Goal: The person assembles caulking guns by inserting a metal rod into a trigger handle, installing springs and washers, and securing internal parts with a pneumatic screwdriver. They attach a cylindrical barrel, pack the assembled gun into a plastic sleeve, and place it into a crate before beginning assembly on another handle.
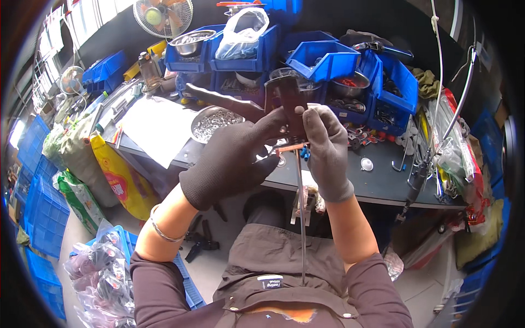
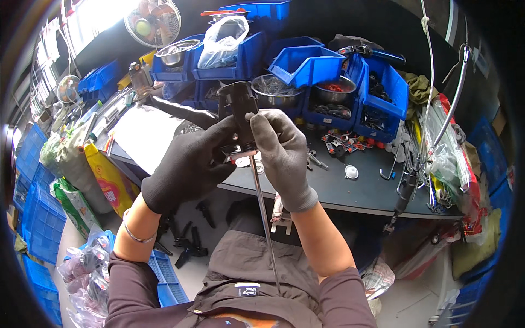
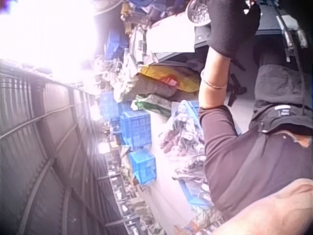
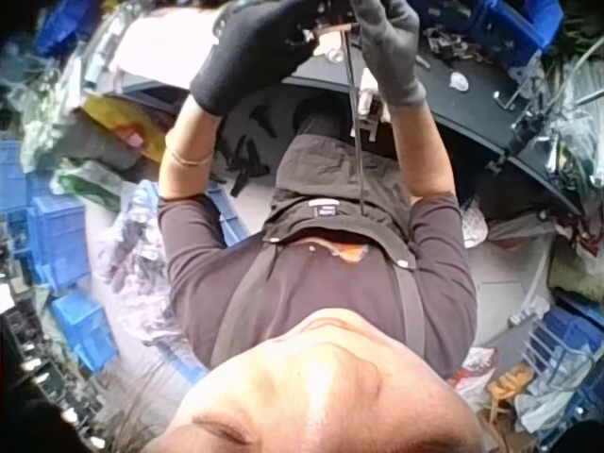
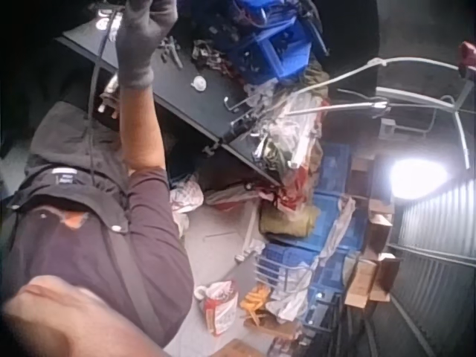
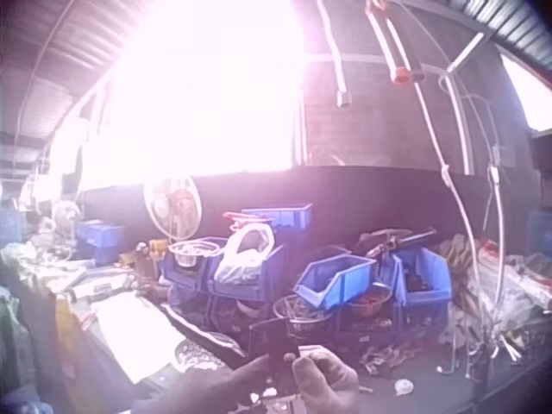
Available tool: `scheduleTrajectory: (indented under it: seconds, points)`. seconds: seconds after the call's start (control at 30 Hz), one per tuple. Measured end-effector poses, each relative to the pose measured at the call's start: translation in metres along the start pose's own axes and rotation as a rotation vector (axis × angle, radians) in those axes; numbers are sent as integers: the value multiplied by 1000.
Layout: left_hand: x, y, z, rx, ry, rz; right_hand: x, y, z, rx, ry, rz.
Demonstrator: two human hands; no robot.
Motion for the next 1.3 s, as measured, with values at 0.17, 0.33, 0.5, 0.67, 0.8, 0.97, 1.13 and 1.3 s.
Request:
scheduleTrajectory:
  seconds: [0.17, 0.33, 0.5, 0.67, 0.8, 0.97, 1.13, 1.3]
  points:
    - [-14, 8, -14, 12, 91, -22, -24, -10, 2, -478, 68, -180]
    - [-41, 19, -58, 35, 295, 54, -181, 14, 43, -466, -477, -122]
    - [-67, 21, -80, 30, 446, 49, -193, 29, 35, -684, -118, -43]
    - [-75, 20, -87, -148, 489, 207, -140, 49, 19, -703, -47, -143]
    - [-76, 28, -83, -158, 350, 345, -152, 47, 21, 43, -849, 7]
    - [-70, 35, -73, -312, 268, 294, -162, 34, 6, 348, -1021, -1]
    - [-57, 18, -72, 133, 396, 83, -99, 53, -34, -1303, 303, -413]
    - [-47, -29, -90, -115, 676, 9, -103, 78, -11, -1258, 92, -363]
Point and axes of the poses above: each hand's wrist, its own x-axis towards the middle knuckle, its own y-axis out of the back of the hand, z = x × y, the point moved 5 cm from there along x, towards the middle knuckle, and after that the axes turned 7 degrees about x, right-handed, at the moved point
